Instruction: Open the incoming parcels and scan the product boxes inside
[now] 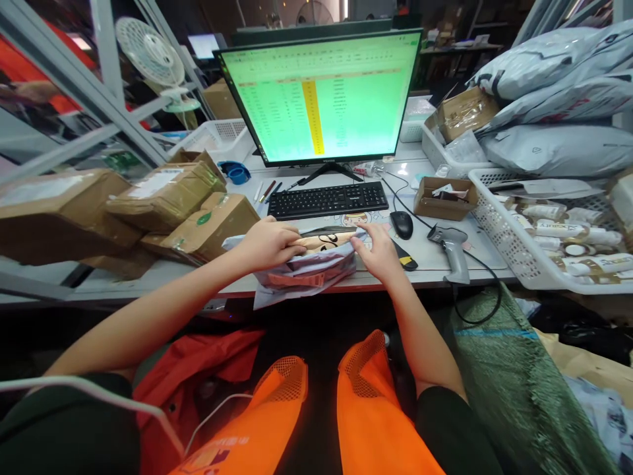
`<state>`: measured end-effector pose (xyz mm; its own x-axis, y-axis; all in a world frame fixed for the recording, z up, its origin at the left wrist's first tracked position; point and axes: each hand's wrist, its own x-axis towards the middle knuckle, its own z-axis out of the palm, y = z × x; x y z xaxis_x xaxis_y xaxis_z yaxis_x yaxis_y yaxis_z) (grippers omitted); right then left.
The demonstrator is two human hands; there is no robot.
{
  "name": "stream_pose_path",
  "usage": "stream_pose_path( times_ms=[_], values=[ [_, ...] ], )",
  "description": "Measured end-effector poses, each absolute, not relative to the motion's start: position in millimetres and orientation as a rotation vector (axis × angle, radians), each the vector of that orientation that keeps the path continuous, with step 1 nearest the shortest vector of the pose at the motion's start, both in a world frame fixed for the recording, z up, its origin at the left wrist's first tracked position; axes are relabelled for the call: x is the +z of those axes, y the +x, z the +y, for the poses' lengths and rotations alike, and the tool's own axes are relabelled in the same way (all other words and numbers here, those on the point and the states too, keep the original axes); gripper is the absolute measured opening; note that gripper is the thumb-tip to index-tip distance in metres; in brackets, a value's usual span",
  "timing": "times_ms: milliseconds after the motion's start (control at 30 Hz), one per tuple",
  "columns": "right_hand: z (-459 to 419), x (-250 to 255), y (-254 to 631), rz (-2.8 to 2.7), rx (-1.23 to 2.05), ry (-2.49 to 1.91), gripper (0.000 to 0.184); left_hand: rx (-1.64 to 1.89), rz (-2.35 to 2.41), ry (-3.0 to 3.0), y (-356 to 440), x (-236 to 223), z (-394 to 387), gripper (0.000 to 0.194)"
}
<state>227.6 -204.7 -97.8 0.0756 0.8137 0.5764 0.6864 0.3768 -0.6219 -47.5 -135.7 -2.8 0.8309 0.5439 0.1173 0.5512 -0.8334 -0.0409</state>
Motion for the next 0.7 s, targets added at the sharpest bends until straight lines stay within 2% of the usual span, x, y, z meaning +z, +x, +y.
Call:
stream_pose_path(
  times_ms=[100,267,467,567,633,700],
  values=[
    [-207,-105,233,-1.62,0.311,-1.306,0.033,-0.343,-0.85,-2.96,-57,-3,-135,0.038],
    [-204,-98,230,-1.654,0.121,-1.298,0.039,-0.854,-1.014,-2.971,-84,-6,-141,0.035],
    [-191,-100,197,-1.511,0.618,-1.131,0.046,-1.643,-1.496,-2.599,-106,-42,-150,0.032],
    [-182,-84,181,-1.346,0.747,-1.133,0.051,-1.616,-1.655,-2.61,-112,-35,-149,0.035],
    [-175,-60,178,-1.397,0.713,-1.135,0.051,-1.443,-1.644,-2.774,-115,-13,-147,0.036],
    [-169,-30,178,-1.549,0.631,-1.14,0.052,-1.358,-1.591,-2.866,-115,12,-145,0.046]
  ],
)
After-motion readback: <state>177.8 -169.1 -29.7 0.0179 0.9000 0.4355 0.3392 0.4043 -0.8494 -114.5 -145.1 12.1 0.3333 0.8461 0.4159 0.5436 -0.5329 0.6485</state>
